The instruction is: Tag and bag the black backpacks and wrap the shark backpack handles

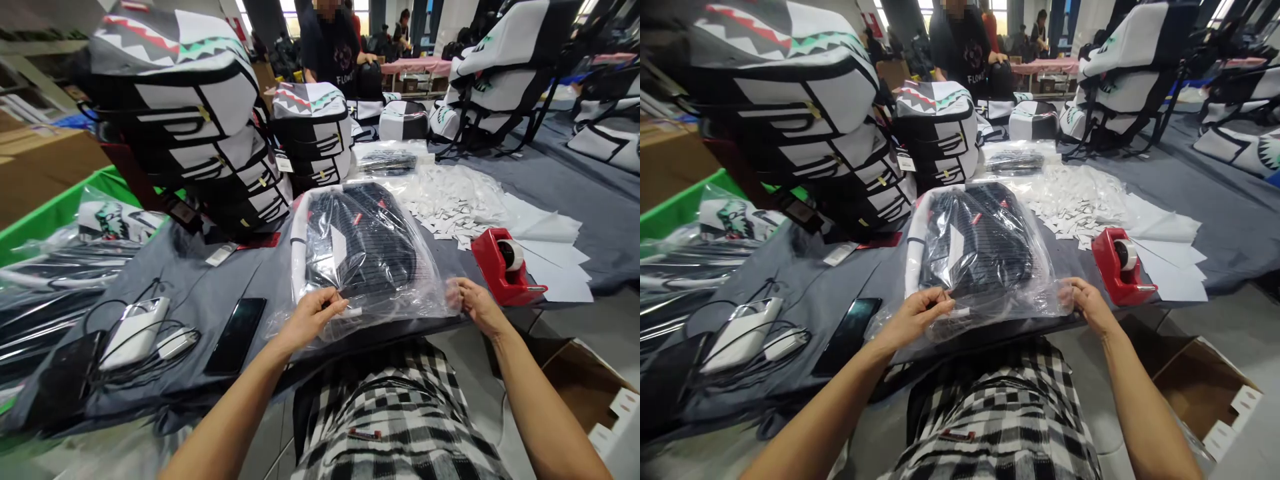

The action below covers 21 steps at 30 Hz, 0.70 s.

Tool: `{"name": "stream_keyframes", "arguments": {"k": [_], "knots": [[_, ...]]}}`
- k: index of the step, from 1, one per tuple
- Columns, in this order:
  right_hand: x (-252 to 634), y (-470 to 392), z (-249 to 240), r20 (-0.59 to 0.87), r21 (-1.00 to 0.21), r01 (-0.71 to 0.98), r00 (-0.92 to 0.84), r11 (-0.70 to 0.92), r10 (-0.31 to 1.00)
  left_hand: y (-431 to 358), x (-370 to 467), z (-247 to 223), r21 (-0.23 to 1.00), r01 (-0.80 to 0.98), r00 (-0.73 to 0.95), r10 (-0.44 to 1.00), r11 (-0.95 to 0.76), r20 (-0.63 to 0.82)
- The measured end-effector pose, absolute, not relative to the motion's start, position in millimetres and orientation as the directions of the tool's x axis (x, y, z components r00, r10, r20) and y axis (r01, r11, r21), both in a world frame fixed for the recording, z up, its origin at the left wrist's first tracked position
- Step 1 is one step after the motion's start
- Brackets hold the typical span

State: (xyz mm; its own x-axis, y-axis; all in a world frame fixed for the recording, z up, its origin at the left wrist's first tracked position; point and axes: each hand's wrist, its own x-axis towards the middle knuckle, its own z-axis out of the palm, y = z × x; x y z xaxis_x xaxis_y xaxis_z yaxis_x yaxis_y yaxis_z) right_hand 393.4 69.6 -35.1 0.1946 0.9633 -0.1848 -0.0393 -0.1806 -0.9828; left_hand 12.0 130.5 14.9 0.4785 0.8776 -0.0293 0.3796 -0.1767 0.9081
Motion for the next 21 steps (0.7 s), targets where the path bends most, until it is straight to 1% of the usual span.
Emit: {"name": "stream_keyframes", "arguments": {"k": [2, 4, 7, 9, 12, 14, 21], "knots": [[393, 64, -43, -0.158, -0.987, -0.063, 0.243, -0.147, 0.957, 129, 11, 14, 0.926, 0.334, 0.474, 0.881, -0.177, -0.003], [389, 60, -52, -0.113, -0.992, -0.102, 0.369, -0.081, 0.922, 128, 10, 12, 0.945, 0.283, 0.472, 0.881, -0.162, 0.01], [383, 58, -60, -0.036, -0.983, -0.172, 0.544, 0.07, 0.838, 127, 10, 11, 0.97, 0.203, 0.465, 0.885, -0.13, 0.021], [380, 58, -61, -0.011, -0.975, -0.188, 0.583, 0.121, 0.813, 127, 11, 11, 0.98, 0.169, 0.441, 0.897, -0.103, 0.019], [380, 60, -60, -0.017, -0.978, -0.179, 0.567, 0.104, 0.823, 127, 13, 14, 0.986, 0.157, 0.419, 0.908, -0.065, -0.007], [379, 61, -59, -0.015, -0.986, -0.144, 0.551, 0.078, 0.834, 126, 14, 15, 0.986, 0.157, 0.419, 0.908, -0.059, -0.013], [374, 66, -50, 0.05, -0.998, 0.067, 0.611, 0.012, 0.79, 128, 14, 12, 0.985, 0.171, 0.405, 0.913, -0.029, -0.043]]}}
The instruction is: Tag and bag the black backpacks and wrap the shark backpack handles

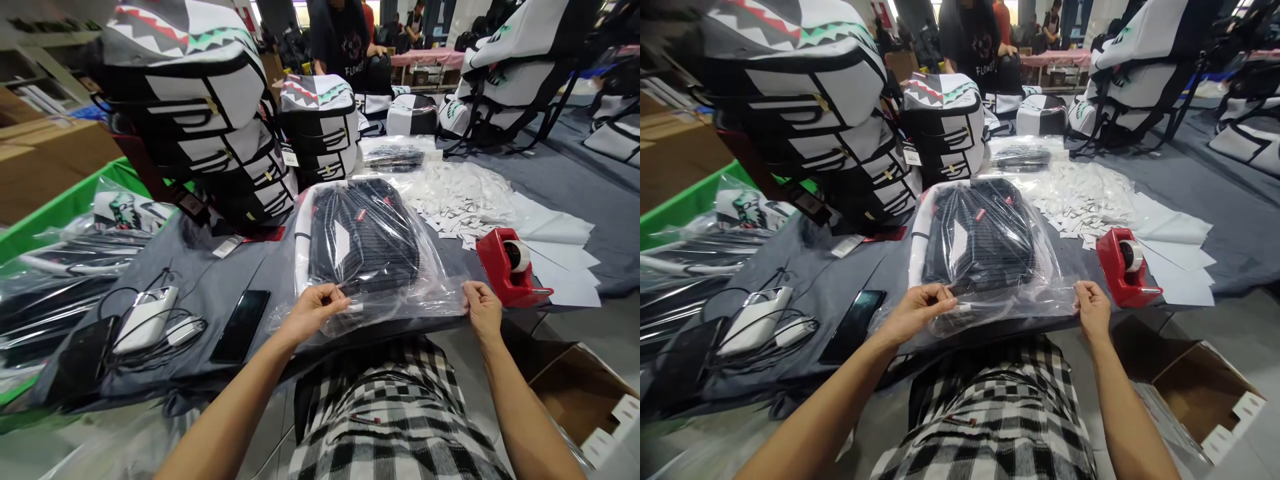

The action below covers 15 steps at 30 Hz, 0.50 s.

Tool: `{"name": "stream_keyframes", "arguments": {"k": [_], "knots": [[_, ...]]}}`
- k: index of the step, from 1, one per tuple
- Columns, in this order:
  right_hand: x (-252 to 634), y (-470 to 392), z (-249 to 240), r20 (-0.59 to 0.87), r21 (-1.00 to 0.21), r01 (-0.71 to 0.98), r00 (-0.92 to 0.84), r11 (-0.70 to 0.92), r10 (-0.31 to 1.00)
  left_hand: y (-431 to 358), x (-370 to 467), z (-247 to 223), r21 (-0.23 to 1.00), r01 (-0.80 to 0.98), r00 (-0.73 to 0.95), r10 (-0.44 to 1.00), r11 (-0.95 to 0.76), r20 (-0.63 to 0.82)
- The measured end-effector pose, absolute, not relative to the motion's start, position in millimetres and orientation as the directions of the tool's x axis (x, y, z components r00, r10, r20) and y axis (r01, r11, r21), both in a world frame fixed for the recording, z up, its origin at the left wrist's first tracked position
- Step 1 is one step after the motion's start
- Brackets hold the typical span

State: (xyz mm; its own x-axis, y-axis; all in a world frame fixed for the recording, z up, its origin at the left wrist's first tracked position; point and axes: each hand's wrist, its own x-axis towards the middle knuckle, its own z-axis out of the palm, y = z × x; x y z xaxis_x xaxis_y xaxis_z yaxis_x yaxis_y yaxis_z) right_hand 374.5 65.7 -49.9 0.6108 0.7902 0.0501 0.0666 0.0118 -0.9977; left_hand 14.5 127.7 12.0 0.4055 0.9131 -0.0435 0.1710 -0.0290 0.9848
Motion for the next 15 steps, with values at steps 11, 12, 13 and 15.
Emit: {"name": "stream_keyframes", "arguments": {"k": [11, 12, 13, 15], "knots": [[387, 73, -39, -0.032, -0.997, 0.029, 0.647, -0.067, 0.762, 132, 18, 13, 0.967, 0.255, 0.378, 0.922, -0.022, -0.079], [397, 64, -34, 0.017, -0.996, 0.075, 0.681, -0.047, 0.732, 132, 19, 14, 0.965, 0.261, 0.379, 0.922, -0.023, -0.081], [410, 55, -29, 0.078, -0.99, 0.14, 0.714, -0.032, 0.696, 132, 19, 14, 0.964, 0.264, 0.382, 0.921, -0.024, -0.082], [441, 37, -17, 0.221, -0.948, 0.314, 0.76, -0.047, 0.611, 132, 19, 16, 0.963, 0.267, 0.395, 0.915, -0.03, -0.081]]}}
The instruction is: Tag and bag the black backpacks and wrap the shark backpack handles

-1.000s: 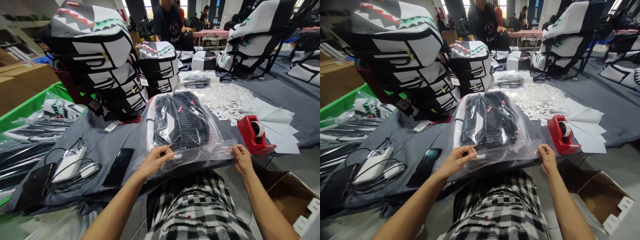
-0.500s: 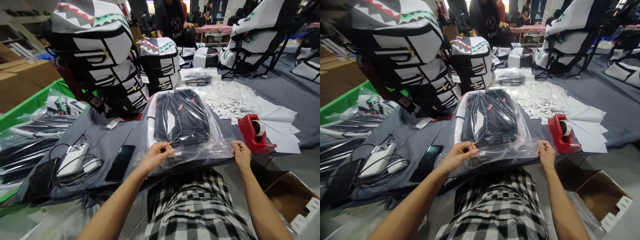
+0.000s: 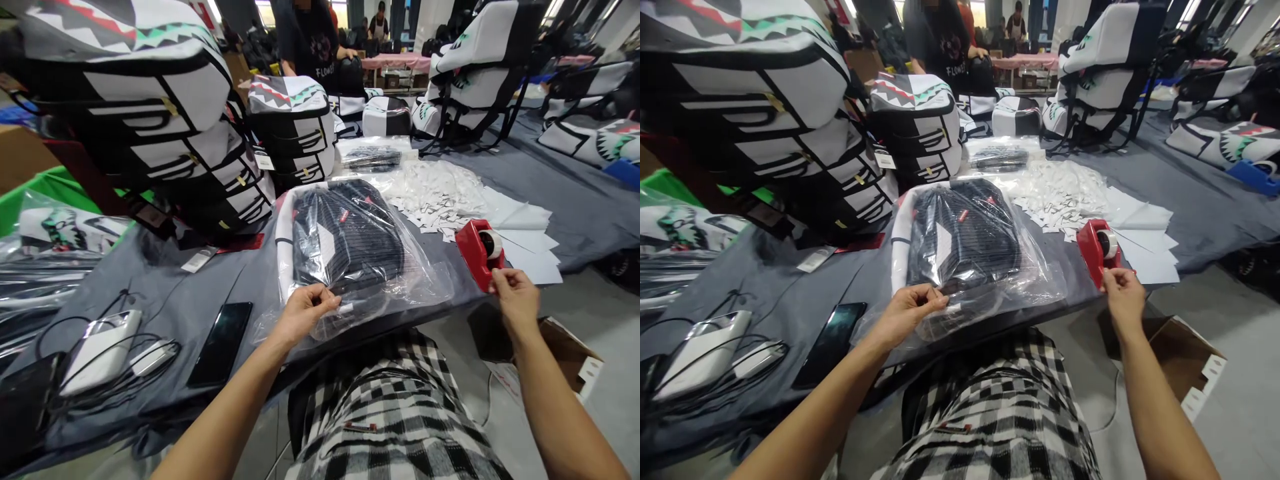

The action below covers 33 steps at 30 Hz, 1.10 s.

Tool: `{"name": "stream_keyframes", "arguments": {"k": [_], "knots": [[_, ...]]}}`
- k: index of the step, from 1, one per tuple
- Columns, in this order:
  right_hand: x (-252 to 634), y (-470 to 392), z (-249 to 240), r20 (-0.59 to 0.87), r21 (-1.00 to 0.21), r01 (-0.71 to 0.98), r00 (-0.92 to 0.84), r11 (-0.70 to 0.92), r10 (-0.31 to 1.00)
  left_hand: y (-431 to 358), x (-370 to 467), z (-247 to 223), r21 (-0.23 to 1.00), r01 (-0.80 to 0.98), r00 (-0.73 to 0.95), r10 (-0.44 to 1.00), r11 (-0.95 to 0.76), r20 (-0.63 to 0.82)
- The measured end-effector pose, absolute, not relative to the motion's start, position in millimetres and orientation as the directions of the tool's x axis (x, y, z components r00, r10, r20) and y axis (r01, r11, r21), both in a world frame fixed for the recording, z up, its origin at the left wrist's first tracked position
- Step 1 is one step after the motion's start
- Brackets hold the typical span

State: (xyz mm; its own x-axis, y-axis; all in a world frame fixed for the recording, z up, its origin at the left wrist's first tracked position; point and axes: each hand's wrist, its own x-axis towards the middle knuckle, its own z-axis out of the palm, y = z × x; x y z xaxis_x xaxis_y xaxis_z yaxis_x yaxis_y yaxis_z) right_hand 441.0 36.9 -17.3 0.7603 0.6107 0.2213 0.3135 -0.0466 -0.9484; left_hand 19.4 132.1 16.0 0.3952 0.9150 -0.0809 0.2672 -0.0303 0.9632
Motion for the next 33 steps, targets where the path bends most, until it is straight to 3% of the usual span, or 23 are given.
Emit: {"name": "stream_keyframes", "arguments": {"k": [4, 8, 19, 24, 26, 29, 33], "knots": [[495, 15, 2, 0.39, -0.809, 0.536, 0.796, -0.242, 0.463, 133, 19, 17, 0.958, 0.285, 0.405, 0.909, -0.028, -0.094], [514, 15, 5, 0.222, -0.819, 0.464, 0.799, -0.337, 0.559, 133, 17, 14, 0.947, 0.32, 0.378, 0.918, -0.011, -0.117], [512, 47, -4, 0.11, -0.873, 0.365, 0.793, -0.322, 0.6, 133, 21, 20, 0.94, 0.341, 0.353, 0.927, -0.002, -0.126], [504, 39, 7, 0.158, -0.883, 0.369, 0.815, -0.289, 0.557, 132, 22, 23, 0.935, 0.355, 0.342, 0.931, -0.004, -0.125], [499, 23, 7, 0.153, -0.923, 0.308, 0.844, -0.231, 0.514, 132, 22, 22, 0.937, 0.35, 0.344, 0.931, -0.006, -0.122], [483, 5, -6, 0.028, -0.992, 0.085, 0.874, -0.097, 0.485, 133, 21, 18, 0.935, 0.355, 0.355, 0.927, -0.015, -0.12], [436, 9, -28, -0.098, -0.995, -0.092, 0.791, -0.041, 0.604, 134, 19, 16, 0.929, 0.37, 0.341, 0.932, -0.015, -0.121]]}}
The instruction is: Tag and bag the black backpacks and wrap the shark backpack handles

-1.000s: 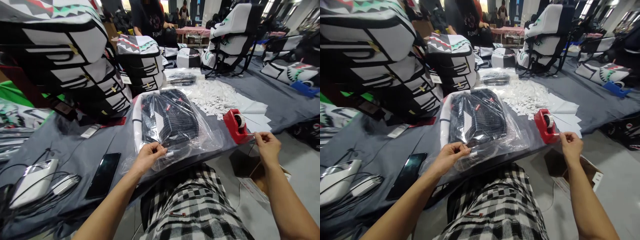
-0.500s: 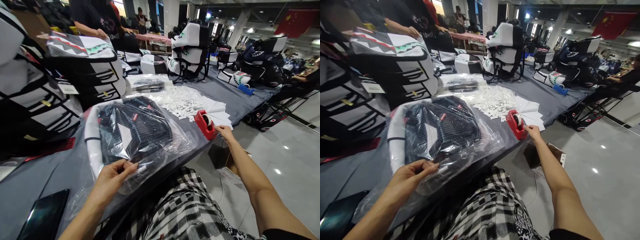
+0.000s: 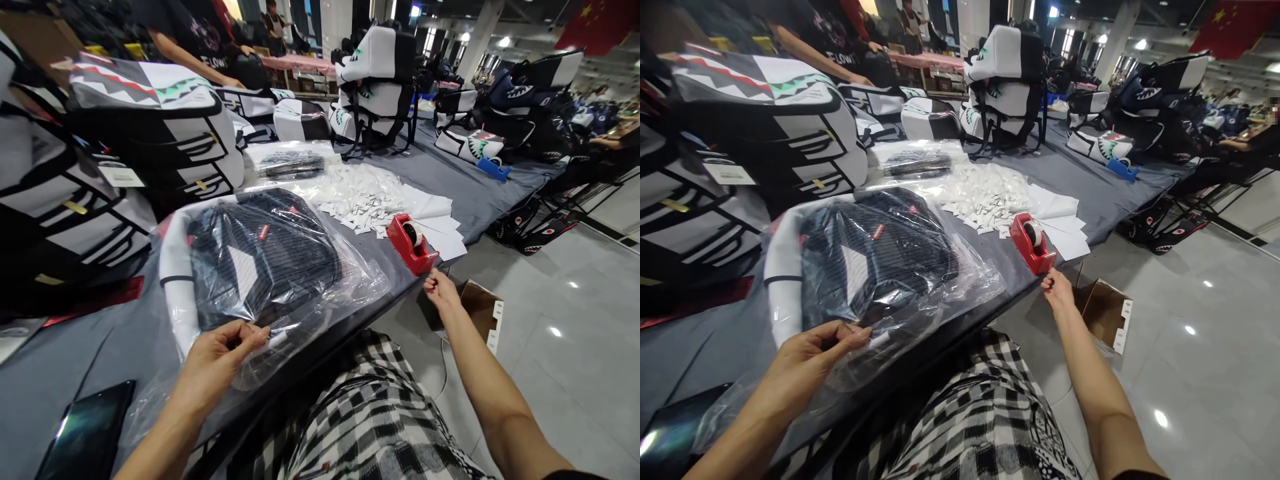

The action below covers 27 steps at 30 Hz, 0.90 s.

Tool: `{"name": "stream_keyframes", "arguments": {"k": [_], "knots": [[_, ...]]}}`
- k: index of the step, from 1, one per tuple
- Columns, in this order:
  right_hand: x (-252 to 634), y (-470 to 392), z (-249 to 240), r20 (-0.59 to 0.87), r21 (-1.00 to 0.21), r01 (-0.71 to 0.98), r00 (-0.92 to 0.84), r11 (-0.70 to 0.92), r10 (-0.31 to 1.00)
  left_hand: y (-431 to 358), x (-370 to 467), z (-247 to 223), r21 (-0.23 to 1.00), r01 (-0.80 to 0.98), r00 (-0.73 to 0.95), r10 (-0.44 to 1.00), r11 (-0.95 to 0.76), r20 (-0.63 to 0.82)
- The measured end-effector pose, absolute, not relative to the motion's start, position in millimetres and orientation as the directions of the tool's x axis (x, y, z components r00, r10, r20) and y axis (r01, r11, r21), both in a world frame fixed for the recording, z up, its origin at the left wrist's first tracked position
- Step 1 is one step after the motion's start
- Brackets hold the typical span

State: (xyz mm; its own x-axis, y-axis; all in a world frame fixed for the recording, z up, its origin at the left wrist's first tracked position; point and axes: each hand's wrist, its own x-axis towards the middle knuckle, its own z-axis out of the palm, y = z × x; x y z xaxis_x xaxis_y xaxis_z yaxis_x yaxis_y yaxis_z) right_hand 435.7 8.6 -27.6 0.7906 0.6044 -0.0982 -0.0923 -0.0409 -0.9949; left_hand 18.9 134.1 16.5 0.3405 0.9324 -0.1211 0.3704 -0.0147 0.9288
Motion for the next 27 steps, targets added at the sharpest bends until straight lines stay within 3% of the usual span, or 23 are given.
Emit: {"name": "stream_keyframes", "arguments": {"k": [5, 8, 11, 14, 17, 20, 24, 27], "knots": [[362, 16, -11, -0.092, -0.973, -0.232, 0.45, 0.017, 0.888, 128, 22, 23, 0.938, 0.346, 0.362, 0.924, -0.009, -0.124], [341, 32, 26, 0.081, -0.995, -0.052, 0.066, 0.084, 0.995, 129, 24, 21, 0.958, 0.288, 0.369, 0.924, -0.009, -0.102], [322, 71, 64, 0.153, -0.884, 0.333, -0.457, 0.328, 0.876, 132, 23, 15, 0.968, 0.249, 0.37, 0.925, -0.011, -0.085], [299, 114, 84, 0.078, -0.6, 0.471, -0.77, 0.646, 0.633, 133, 22, 11, 0.966, 0.256, 0.377, 0.924, -0.032, -0.069], [279, 145, 84, 0.0, -0.313, 0.532, -0.828, 0.786, 0.561, 134, 21, 9, 0.962, 0.27, 0.376, 0.924, -0.038, -0.069], [272, 164, 79, -0.072, -0.2, 0.629, -0.774, 0.751, 0.629, 135, 20, 8, 0.962, 0.271, 0.376, 0.924, -0.035, -0.072], [285, 176, 77, -0.117, -0.277, 0.839, -0.512, 0.468, 0.851, 135, 18, 8, 0.965, 0.261, 0.4, 0.913, -0.028, -0.082], [295, 167, 78, -0.057, -0.422, 0.834, -0.415, 0.354, 0.908, 135, 17, 6, 0.971, 0.237, 0.407, 0.91, -0.027, -0.074]]}}
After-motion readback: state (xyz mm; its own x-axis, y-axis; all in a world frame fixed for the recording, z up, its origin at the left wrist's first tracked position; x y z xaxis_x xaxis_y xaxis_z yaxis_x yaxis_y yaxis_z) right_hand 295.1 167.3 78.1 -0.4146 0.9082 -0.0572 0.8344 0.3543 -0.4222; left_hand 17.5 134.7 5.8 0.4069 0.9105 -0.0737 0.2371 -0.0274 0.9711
